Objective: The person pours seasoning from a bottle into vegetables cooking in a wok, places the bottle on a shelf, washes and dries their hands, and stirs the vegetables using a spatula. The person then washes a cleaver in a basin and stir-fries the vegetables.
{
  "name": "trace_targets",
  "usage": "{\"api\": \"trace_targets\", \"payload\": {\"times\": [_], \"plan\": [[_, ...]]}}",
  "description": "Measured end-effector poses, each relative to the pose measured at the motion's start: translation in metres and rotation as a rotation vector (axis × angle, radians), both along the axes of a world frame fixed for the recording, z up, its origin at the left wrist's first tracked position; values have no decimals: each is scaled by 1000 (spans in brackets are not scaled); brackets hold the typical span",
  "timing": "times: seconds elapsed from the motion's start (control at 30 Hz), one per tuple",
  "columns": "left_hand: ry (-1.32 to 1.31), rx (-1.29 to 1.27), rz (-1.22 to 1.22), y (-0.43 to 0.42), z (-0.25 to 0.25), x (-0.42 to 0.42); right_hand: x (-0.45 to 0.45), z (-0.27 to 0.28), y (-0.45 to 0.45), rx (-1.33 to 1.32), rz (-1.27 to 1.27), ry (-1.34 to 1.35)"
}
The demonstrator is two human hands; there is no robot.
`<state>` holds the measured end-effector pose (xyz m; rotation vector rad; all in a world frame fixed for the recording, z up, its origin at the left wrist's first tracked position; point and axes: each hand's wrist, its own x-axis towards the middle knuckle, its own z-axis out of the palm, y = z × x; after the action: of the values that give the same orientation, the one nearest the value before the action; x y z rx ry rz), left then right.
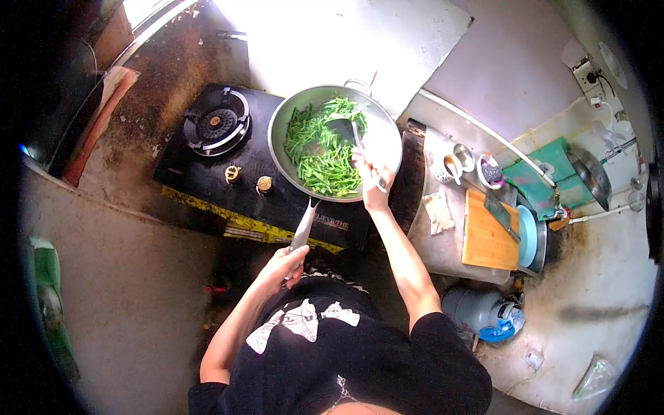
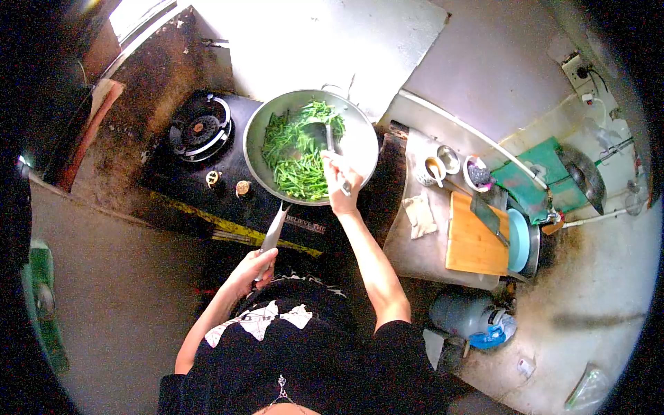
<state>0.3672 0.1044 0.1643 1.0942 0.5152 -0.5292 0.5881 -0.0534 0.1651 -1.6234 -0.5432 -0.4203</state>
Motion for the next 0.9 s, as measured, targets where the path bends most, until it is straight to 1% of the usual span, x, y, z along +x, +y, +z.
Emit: {"api": "trace_targets", "payload": {"times": [0.03,0.07,0.13,0.2,0.23,0.27,0.33,0.4,0.43,0.47,0.53,0.57,0.6,0.63,0.67,0.73,0.77,0.83,0.87,0.9], "plan": [[4,2,0,0,0,-1,-12,7,-5,-98,66,86],[7,0,-4,0,0,-1,-28,29,-11,-117,181,169],[8,4,-10,0,2,0,-37,39,-27,-94,354,158],[2,4,-14,-1,5,1,-54,83,-45,-220,366,328],[0,9,-12,0,6,1,-60,103,-54,-290,375,293],[0,7,-10,0,7,2,-64,104,-58,-191,386,198],[23,44,-16,0,8,2,-76,133,-78,-406,416,231],[31,34,-11,0,10,1,-81,130,-81,-424,484,126],[36,24,-7,0,11,1,-83,127,-78,-494,468,128],[37,23,-2,-1,11,1,-80,119,-68,-492,423,17],[13,19,-6,-1,11,0,-65,94,-54,-530,364,127],[16,23,-6,0,11,0,-53,76,-46,-521,302,65],[17,34,-12,0,11,0,-37,60,-40,-466,242,-63],[15,45,-18,0,10,1,-27,58,-35,-467,166,-31],[12,45,-15,-1,9,2,-16,49,-31,-396,123,-66],[25,30,-9,-1,9,1,-3,37,-23,-244,52,5],[27,31,-10,-1,9,1,-5,32,-18,-243,52,7],[31,30,1,-2,9,0,-13,26,-12,-135,50,62],[35,29,-3,-3,9,0,-20,27,-17,-135,46,65],[32,26,-6,-2,10,1,-27,31,-26,-205,174,61]]}}
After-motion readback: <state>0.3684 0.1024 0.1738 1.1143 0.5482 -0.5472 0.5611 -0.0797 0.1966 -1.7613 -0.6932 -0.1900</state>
